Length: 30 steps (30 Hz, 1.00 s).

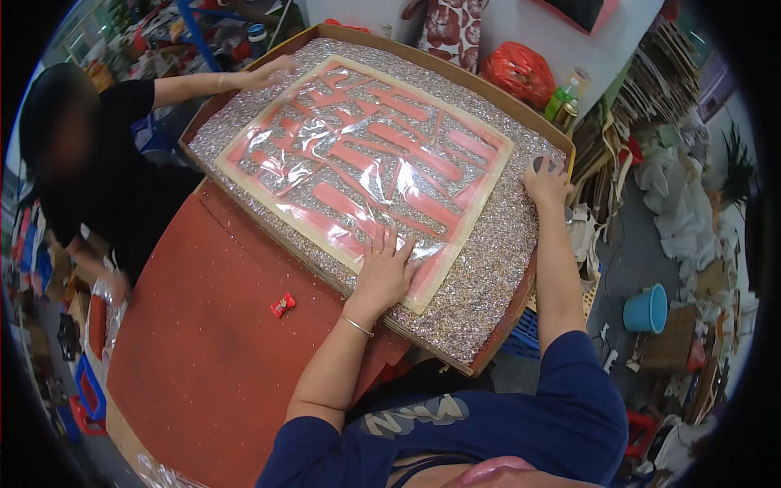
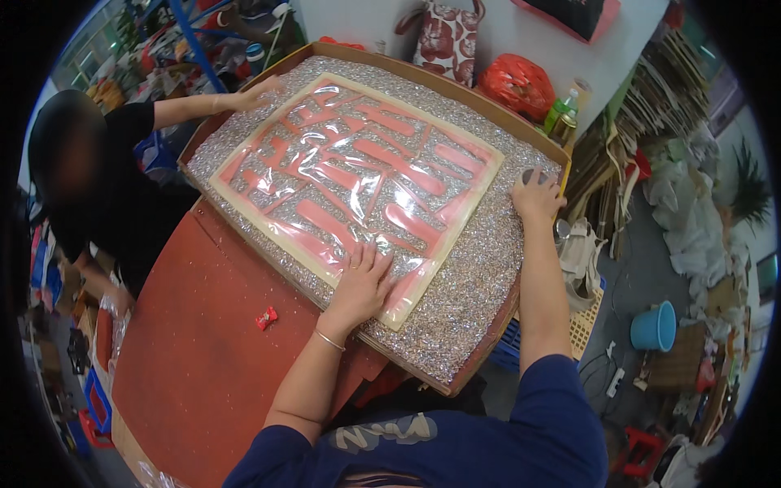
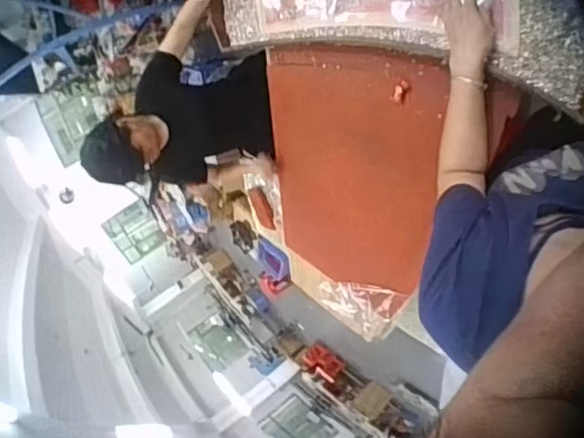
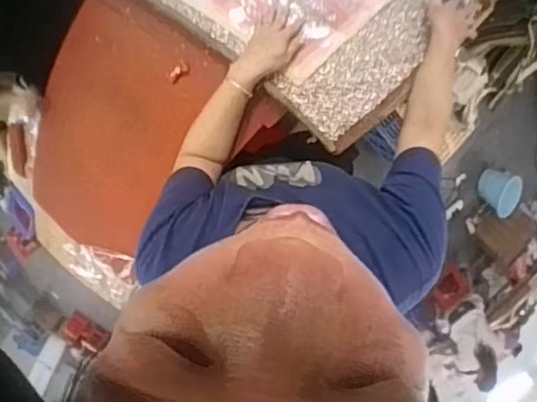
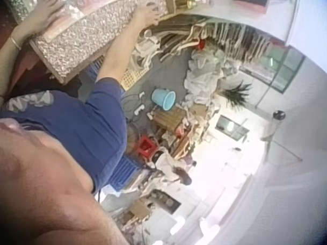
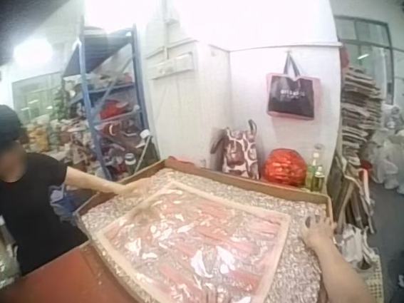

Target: The person is applying red adhesive material onto transparent plastic cutouts as part of shoe component manufacturing.

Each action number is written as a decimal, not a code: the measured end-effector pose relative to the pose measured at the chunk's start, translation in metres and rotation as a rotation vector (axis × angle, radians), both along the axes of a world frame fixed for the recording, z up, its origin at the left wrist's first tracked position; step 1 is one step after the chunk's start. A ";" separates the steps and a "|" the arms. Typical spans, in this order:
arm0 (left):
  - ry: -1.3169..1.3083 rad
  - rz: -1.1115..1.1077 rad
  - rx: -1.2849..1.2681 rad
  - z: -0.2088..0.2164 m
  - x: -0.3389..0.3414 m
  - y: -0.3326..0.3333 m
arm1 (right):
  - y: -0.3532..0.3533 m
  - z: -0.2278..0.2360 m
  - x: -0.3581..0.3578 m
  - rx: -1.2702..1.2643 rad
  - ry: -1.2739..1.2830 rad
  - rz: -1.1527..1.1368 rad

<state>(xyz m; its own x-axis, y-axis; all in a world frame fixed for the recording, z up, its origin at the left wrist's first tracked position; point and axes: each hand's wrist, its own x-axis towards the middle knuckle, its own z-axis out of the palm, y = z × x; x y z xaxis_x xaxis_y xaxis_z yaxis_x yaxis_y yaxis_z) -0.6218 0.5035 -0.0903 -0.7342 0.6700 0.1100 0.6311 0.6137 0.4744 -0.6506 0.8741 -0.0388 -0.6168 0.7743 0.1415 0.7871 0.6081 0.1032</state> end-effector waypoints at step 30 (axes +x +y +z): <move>0.014 -0.013 -0.071 0.005 0.001 -0.002 | -0.112 -0.031 -0.024 -0.077 0.314 1.030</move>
<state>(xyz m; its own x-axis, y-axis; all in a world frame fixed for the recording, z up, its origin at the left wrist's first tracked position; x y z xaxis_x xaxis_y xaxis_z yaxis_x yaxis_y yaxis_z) -0.6210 0.5018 -0.0849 -0.7238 0.6862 0.0723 0.6458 0.6368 0.4213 -0.6748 0.7617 -0.0694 -0.9211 -0.0826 0.3804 -0.1221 0.9892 -0.0810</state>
